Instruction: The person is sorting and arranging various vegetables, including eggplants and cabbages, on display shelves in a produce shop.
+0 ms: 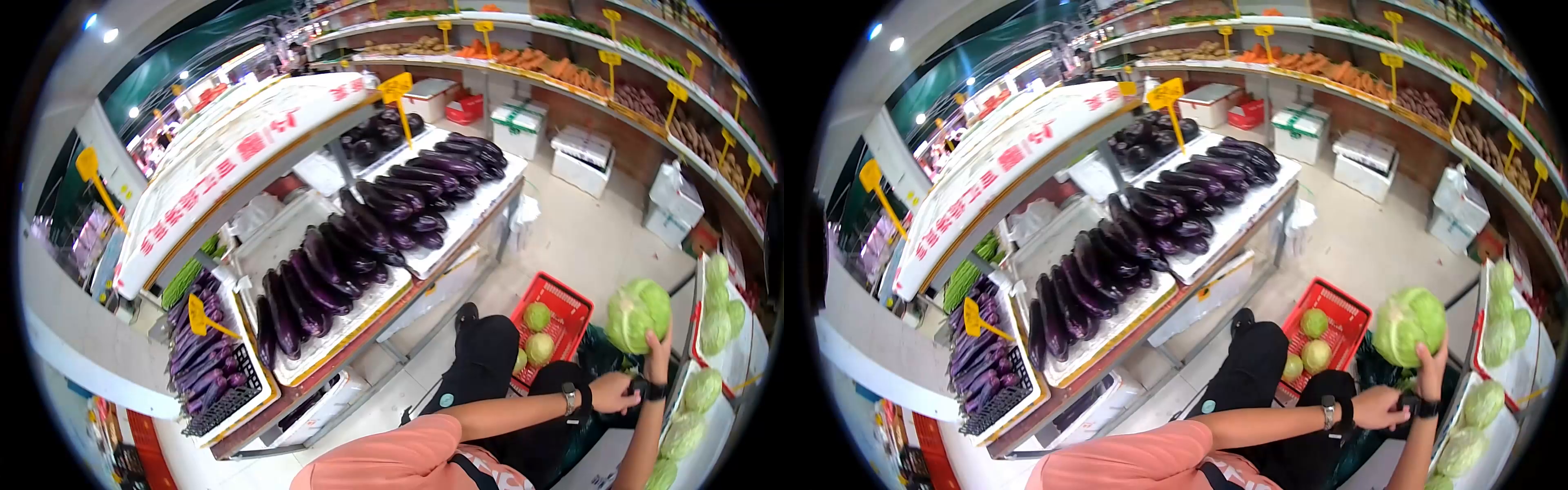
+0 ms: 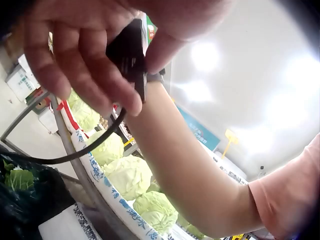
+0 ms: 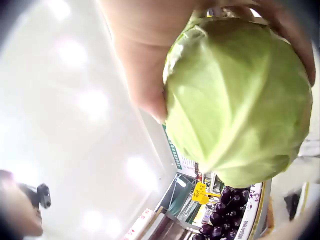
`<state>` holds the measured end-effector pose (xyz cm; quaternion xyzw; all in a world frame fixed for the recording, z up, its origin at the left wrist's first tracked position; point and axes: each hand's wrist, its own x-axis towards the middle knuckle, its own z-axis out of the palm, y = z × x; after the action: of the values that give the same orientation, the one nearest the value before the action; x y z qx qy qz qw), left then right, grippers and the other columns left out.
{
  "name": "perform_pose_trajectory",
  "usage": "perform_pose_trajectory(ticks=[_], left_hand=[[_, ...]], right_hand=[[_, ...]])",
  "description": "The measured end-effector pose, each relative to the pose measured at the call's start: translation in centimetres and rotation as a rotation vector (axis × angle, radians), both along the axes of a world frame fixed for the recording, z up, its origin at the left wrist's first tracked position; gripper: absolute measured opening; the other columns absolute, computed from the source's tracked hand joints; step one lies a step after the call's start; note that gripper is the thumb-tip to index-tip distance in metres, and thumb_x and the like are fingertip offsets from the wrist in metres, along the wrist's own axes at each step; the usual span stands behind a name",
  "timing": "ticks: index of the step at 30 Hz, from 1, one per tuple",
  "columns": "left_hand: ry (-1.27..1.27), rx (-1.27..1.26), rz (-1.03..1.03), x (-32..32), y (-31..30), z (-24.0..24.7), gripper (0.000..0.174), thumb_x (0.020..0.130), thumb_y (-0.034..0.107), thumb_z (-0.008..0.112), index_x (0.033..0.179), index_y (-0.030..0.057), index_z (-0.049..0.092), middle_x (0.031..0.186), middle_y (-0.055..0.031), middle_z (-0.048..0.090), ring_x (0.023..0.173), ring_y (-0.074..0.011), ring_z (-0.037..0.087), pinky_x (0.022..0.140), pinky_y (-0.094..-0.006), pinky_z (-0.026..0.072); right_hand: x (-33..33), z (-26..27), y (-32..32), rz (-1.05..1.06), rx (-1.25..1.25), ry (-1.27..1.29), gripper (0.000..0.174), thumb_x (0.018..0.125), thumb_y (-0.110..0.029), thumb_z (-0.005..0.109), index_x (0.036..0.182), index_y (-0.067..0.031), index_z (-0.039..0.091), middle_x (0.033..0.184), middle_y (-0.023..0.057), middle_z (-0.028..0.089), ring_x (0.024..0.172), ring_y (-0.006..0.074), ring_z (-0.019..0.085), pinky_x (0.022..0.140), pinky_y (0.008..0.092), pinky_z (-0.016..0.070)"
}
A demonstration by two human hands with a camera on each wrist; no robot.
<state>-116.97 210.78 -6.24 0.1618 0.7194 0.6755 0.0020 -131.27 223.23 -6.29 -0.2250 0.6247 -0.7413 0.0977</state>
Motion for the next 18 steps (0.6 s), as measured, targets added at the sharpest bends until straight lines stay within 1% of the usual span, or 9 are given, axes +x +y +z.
perform_pose_trajectory(ticks=[4, 6, 7, 8, 10, 11, 13, 14, 18], left_hand=[[0.043, -0.234, -0.002, -0.5, -0.9, -2.8, 0.025, 0.089, 0.028, 0.064, 0.089, 0.0036, 0.066, 0.070, -0.0092, 0.070, 0.066, -0.0275, 0.068, 0.061, -0.0408, 0.0513], [0.073, -0.255, 0.075, -0.8, -2.6, -3.6, 0.024, 0.088, 0.027, 0.065, 0.089, 0.0040, 0.067, 0.071, -0.0103, 0.070, 0.069, -0.0290, 0.069, 0.061, -0.0420, 0.0513], [0.087, -0.276, 0.125, -1.2, -3.6, -4.5, 0.023, 0.087, 0.028, 0.065, 0.089, 0.0046, 0.067, 0.072, -0.0103, 0.070, 0.069, -0.0290, 0.069, 0.062, -0.0420, 0.0513], [0.102, -0.296, 0.169, -1.9, -4.9, -5.7, 0.023, 0.087, 0.028, 0.066, 0.089, 0.0052, 0.068, 0.072, -0.0104, 0.070, 0.070, -0.0291, 0.069, 0.062, -0.0420, 0.0514], [0.037, -0.289, 0.245, -2.0, -6.9, -5.9, 0.023, 0.083, 0.029, 0.065, 0.079, 0.0066, 0.070, 0.073, -0.0148, 0.068, 0.073, -0.0344, 0.067, 0.065, -0.0455, 0.0517], [0.077, -0.335, 0.264, -3.1, -7.7, -8.1, 0.019, 0.085, 0.029, 0.066, 0.088, 0.0098, 0.068, 0.072, -0.0093, 0.068, 0.070, -0.0291, 0.068, 0.062, -0.0427, 0.0515], [0.054, -0.386, 0.296, -4.5, -9.7, -9.8, 0.016, 0.081, 0.025, 0.064, 0.074, 0.0113, 0.068, 0.065, -0.0091, 0.065, 0.066, -0.0294, 0.066, 0.061, -0.0423, 0.0515], [0.152, -0.580, 0.182, -5.3, -11.5, -10.4, 0.016, 0.078, 0.021, 0.063, 0.068, 0.0099, 0.067, 0.061, -0.0090, 0.063, 0.060, -0.0271, 0.065, 0.059, -0.0408, 0.0513], [0.046, -0.590, 0.165, -7.2, -15.9, -23.0, 0.025, 0.094, 0.022, 0.051, 0.092, 0.0040, 0.068, 0.082, -0.0164, 0.068, 0.072, -0.0270, 0.067, 0.064, -0.0396, 0.0528]], right_hand=[[-1.1, -0.3, 8.9, -0.100, -0.131, -0.113, 0.065, 0.091, -0.026, 0.065, 0.147, -0.0050, 0.038, 0.143, 0.0120, 0.048, 0.128, 0.0255, 0.049, 0.107, 0.0393, 0.0392], [-3.9, -0.8, 17.6, -0.209, -0.171, -0.168, 0.061, 0.094, -0.035, 0.060, 0.144, -0.0063, 0.041, 0.144, 0.0130, 0.047, 0.128, 0.0256, 0.050, 0.105, 0.0418, 0.0422], [-3.4, 1.6, 19.9, -0.092, -0.164, -0.118, 0.061, 0.096, -0.038, 0.056, 0.145, -0.0051, 0.041, 0.144, 0.0120, 0.048, 0.127, 0.0244, 0.051, 0.105, 0.0421, 0.0431], [-2.2, 5.7, 20.2, 0.236, -0.171, -0.087, 0.064, 0.096, -0.039, 0.055, 0.147, -0.0035, 0.038, 0.146, 0.0124, 0.047, 0.128, 0.0236, 0.050, 0.106, 0.0411, 0.0425], [2.5, 13.0, 19.0, 0.301, -0.184, -0.019, 0.068, 0.095, -0.041, 0.056, 0.148, -0.0042, 0.037, 0.149, 0.0134, 0.044, 0.132, 0.0263, 0.046, 0.110, 0.0433, 0.0375], [5.8, 15.7, 19.1, 0.034, -0.193, 0.016, 0.067, 0.093, -0.042, 0.057, 0.148, -0.0065, 0.040, 0.150, 0.0142, 0.043, 0.135, 0.0296, 0.043, 0.113, 0.0463, 0.0330], [11.6, 19.9, 20.8, -0.562, -0.174, 0.086, 0.066, 0.090, -0.044, 0.059, 0.146, -0.0111, 0.045, 0.152, 0.0156, 0.042, 0.141, 0.0364, 0.036, 0.120, 0.0525, 0.0240], [12.9, 20.5, 23.3, -0.738, -0.087, 0.116, 0.068, 0.088, -0.043, 0.062, 0.146, -0.0108, 0.044, 0.149, 0.0155, 0.043, 0.138, 0.0355, 0.038, 0.117, 0.0513, 0.0270], [18.2, 21.7, 28.6, -1.022, 0.108, 0.166, 0.079, 0.081, -0.040, 0.074, 0.146, -0.0095, 0.041, 0.137, 0.0151, 0.050, 0.127, 0.0316, 0.048, 0.104, 0.0467, 0.0389]])
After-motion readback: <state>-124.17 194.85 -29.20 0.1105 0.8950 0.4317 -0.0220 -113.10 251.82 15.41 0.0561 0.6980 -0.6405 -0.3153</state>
